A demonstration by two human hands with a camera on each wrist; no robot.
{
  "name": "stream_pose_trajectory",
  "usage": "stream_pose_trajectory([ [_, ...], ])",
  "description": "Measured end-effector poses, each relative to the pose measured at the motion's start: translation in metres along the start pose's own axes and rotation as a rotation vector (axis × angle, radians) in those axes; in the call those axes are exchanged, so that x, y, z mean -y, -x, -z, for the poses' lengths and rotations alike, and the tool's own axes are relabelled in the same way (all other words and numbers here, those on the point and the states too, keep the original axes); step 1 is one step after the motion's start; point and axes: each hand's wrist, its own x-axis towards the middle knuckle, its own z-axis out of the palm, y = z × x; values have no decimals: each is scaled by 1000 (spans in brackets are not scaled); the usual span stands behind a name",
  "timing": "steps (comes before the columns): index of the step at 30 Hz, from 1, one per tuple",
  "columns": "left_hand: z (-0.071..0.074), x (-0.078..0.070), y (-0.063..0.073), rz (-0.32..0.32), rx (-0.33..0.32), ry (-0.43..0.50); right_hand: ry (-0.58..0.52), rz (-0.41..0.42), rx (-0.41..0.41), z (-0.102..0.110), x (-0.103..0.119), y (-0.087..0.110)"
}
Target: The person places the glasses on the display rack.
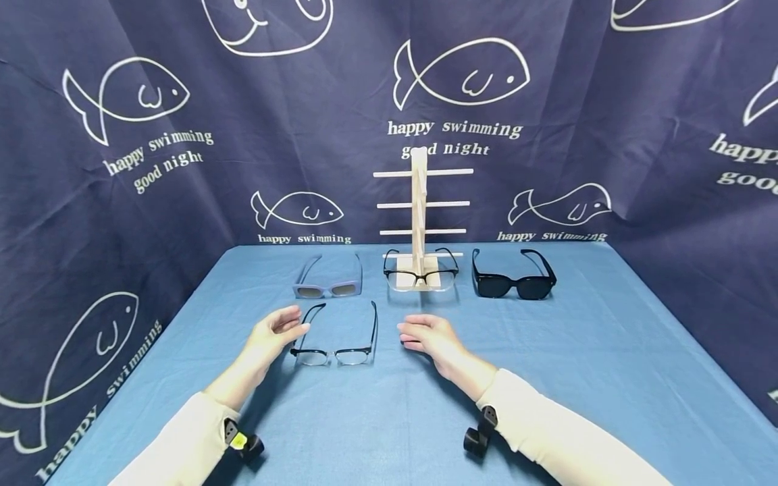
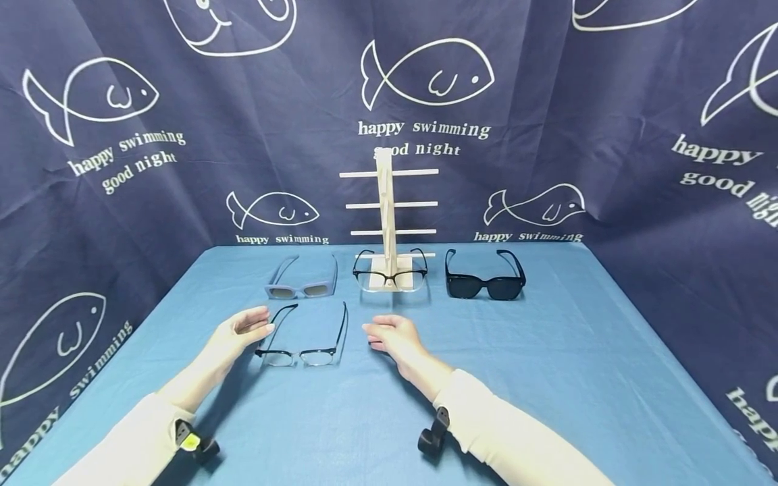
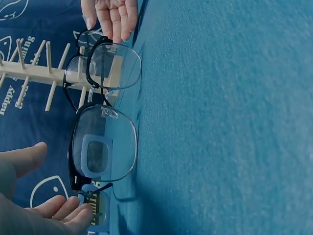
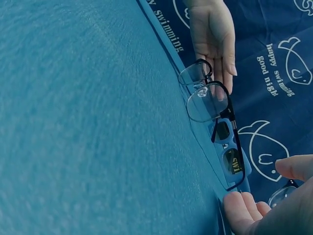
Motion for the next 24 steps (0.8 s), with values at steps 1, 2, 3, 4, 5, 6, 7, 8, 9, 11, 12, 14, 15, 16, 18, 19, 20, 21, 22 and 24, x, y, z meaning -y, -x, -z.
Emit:
stream_pose_trajectory([
  [1,1,1,0,3,5,3,0,1,2,-1,0,0],
  [2,2,1,0,4,9,7,-3,0,5,-2,1,0],
  [3,3,2,0,3,14,12,-3,-2,7,-3,1,1],
  [4,4,4,1,3,20,13,-3,-6,9,-4,1,1],
  [5,4,5,1,2,26,14,0,-4,12,-5,1,1],
  [6,5,6,1,1,30,16,3,-7,14,-6,1,1],
  [7,5,8,1,0,33,16,7,-6,17,-7,1,1],
  [8,6,9,1,-2,37,16,9,-7,19,-8,2,1],
  [9,6,11,1,-3,41,18,13,-6,23,-8,2,1],
  [11,7,13,1,-1,46,19,18,-2,32,-10,2,1],
  [12,8,13,1,0,49,20,17,-4,35,-10,2,1],
  [14,9,14,1,4,53,22,13,1,42,-11,3,1],
  [15,10,15,1,4,55,23,10,6,44,-12,3,1],
  [16,10,15,0,4,57,21,6,9,44,-12,3,1],
  [18,11,15,0,2,62,23,-3,15,45,-13,3,1],
  [19,11,16,0,4,64,22,-4,18,46,-14,3,1],
  [20,12,16,0,3,70,23,-7,19,48,-14,3,1],
  [21,12,17,0,4,75,19,-7,21,52,-15,2,1],
  [22,13,18,0,7,78,18,-7,21,57,-16,2,0],
  [24,14,20,-1,15,84,18,-5,20,70,-18,2,1],
])
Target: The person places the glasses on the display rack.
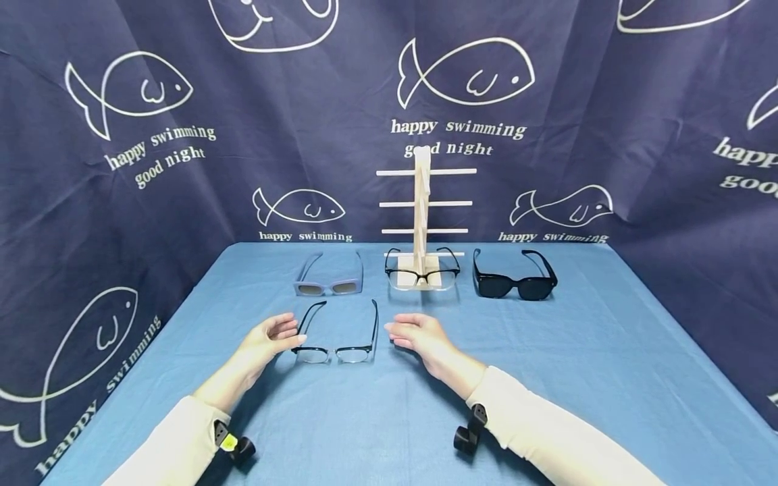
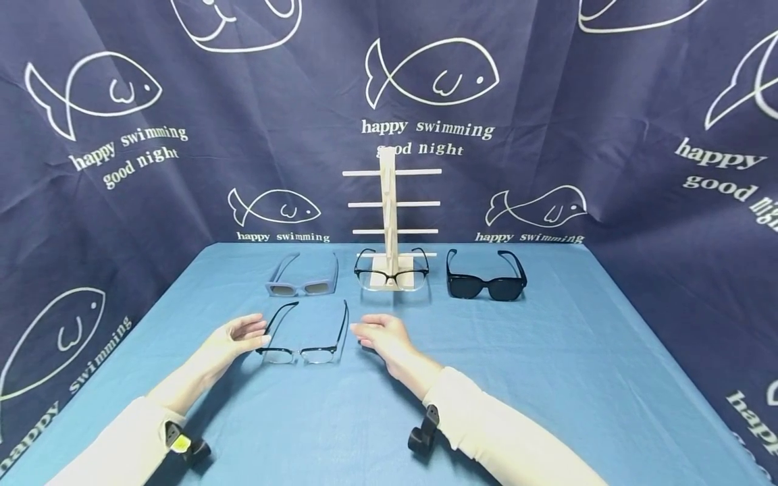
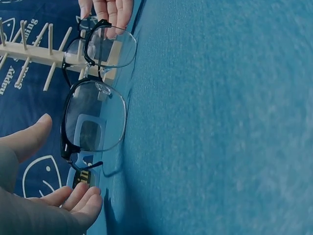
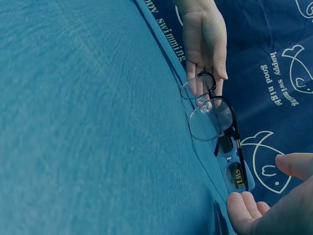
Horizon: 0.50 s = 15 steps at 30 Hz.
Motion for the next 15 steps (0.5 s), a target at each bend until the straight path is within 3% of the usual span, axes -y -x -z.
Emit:
stream_pose_trajectory([
  [15,9,10,-4,-9,97,13,-24,-5,44,-12,-2,3],
])
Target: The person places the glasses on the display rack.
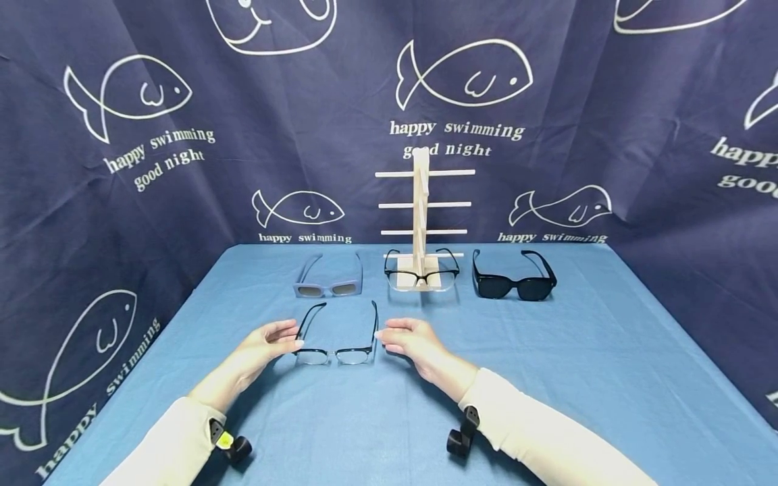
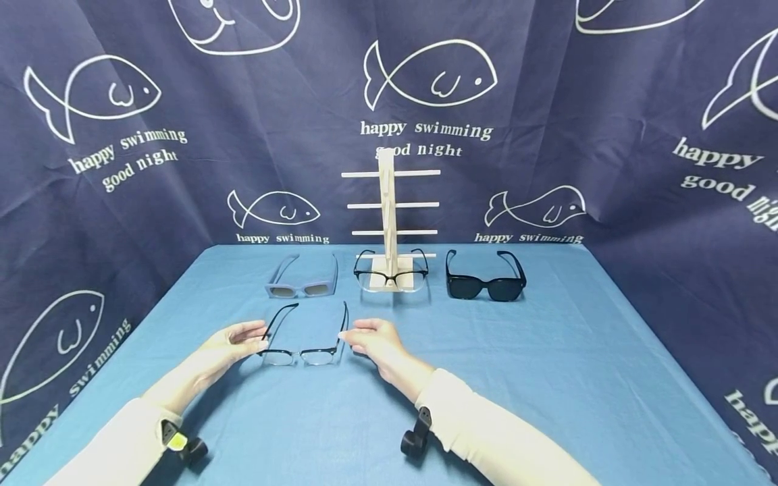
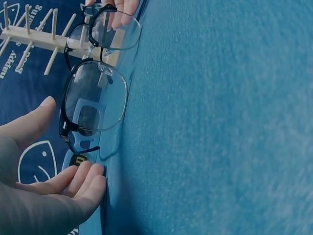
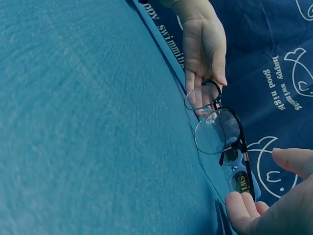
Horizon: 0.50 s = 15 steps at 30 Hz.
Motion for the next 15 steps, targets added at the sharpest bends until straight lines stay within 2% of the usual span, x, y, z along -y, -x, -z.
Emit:
stream_pose_trajectory([
  [5,2,3,-1,11,3,8,-9,-11,19,-4,0,2],
  [15,4,6,0,-12,85,57,-10,-48,103,-8,-7,2],
])
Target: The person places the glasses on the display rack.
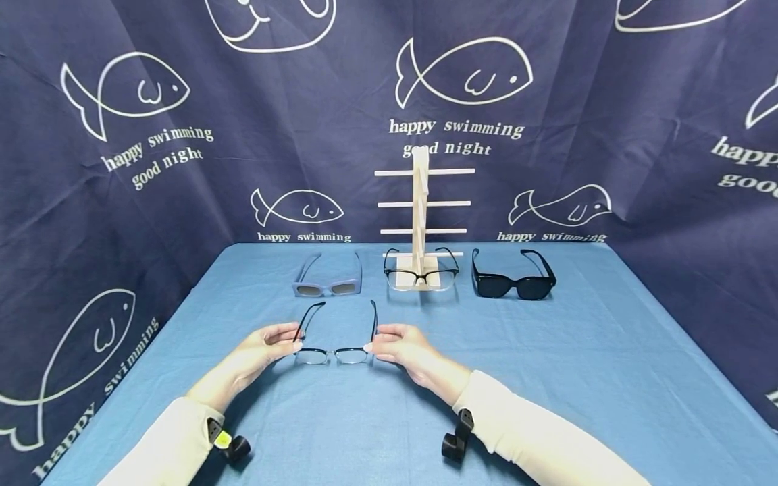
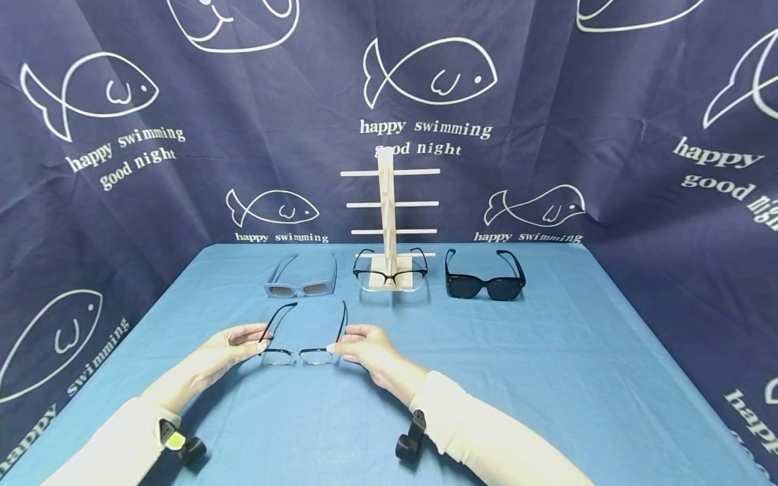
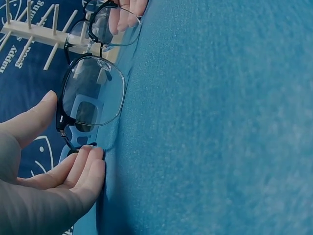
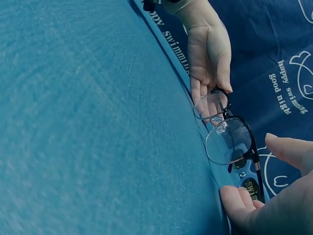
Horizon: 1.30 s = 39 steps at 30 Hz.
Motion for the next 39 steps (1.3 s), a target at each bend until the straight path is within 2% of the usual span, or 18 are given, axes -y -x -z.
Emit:
stream_pose_trajectory([
  [6,-1,0,2,18,17,9,-12,-4,8,-2,-4,1],
  [15,0,2,3,15,73,130,-53,-16,53,-3,-6,4],
  [21,-2,1,4,18,82,200,-58,-5,64,-2,-7,3],
  [39,-4,0,9,31,80,197,-42,6,65,-1,-9,3],
])
